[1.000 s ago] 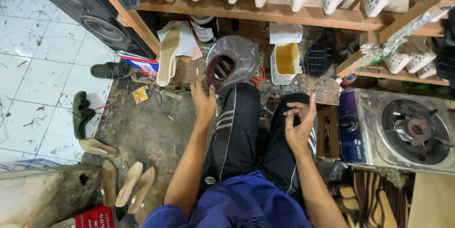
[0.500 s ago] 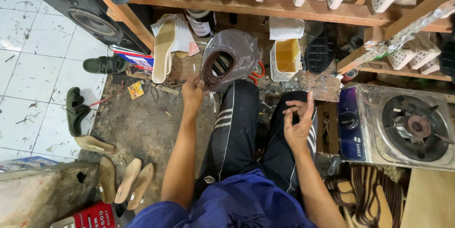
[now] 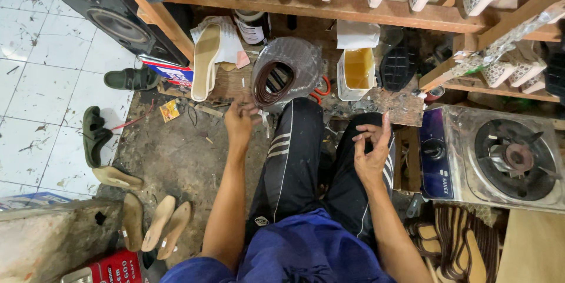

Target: The person sits on the floor of a shoe workshop holding a woven shoe upper, dips their fingers into a container of yellow glue and applies it along the upper's edge, then presses and smooths the edge with their fingers, occasionally reaching up to a shelf of finished uppers.

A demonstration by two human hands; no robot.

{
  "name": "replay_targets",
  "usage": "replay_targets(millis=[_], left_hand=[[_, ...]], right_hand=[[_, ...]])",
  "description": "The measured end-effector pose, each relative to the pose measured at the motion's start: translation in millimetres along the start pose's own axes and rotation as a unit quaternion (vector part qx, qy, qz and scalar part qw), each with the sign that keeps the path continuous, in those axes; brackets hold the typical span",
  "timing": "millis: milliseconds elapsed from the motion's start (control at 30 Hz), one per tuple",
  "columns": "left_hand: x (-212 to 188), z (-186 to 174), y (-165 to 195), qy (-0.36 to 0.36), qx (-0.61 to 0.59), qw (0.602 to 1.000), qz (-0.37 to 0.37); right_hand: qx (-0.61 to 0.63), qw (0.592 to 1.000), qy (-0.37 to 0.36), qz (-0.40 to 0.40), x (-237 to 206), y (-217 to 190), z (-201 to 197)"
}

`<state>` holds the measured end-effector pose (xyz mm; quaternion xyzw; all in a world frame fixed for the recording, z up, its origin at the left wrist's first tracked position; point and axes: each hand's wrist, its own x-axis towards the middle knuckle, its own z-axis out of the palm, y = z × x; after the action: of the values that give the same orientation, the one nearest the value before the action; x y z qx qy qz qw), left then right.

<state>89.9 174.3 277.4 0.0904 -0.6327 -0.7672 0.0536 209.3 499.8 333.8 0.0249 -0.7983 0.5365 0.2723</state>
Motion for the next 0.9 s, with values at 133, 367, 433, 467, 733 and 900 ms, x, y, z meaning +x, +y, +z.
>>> replay_targets(millis=[133, 367, 433, 467, 733, 900], left_hand=[[-5, 2, 16, -0.014, 0.016, 0.996, -0.085], [-10, 15, 22, 0.003, -0.032, 0.998, -0.059], [-23, 5, 34, 0.033, 0.072, 0.997, 0.024], [-31, 1, 44, 0.027, 0.058, 0.997, 0.040], [-98, 13, 132, -0.079, -0.005, 0.997, 0.008], [-125, 31, 136, -0.207, -0.328, 0.913, -0.122]], right_hand=[[-0.024, 0.999, -0.014, -0.019, -1, 0, 3], [-0.013, 1.000, -0.013, -0.001, -5, -8, -3], [-0.008, 1.000, -0.011, 0.009, -2, -15, -4], [0.014, 1.000, -0.017, 0.020, 1, -20, -4], [0.252, 0.961, -0.032, 0.107, 46, -80, 1], [0.346, 0.929, 0.024, 0.126, 53, -107, -1]])
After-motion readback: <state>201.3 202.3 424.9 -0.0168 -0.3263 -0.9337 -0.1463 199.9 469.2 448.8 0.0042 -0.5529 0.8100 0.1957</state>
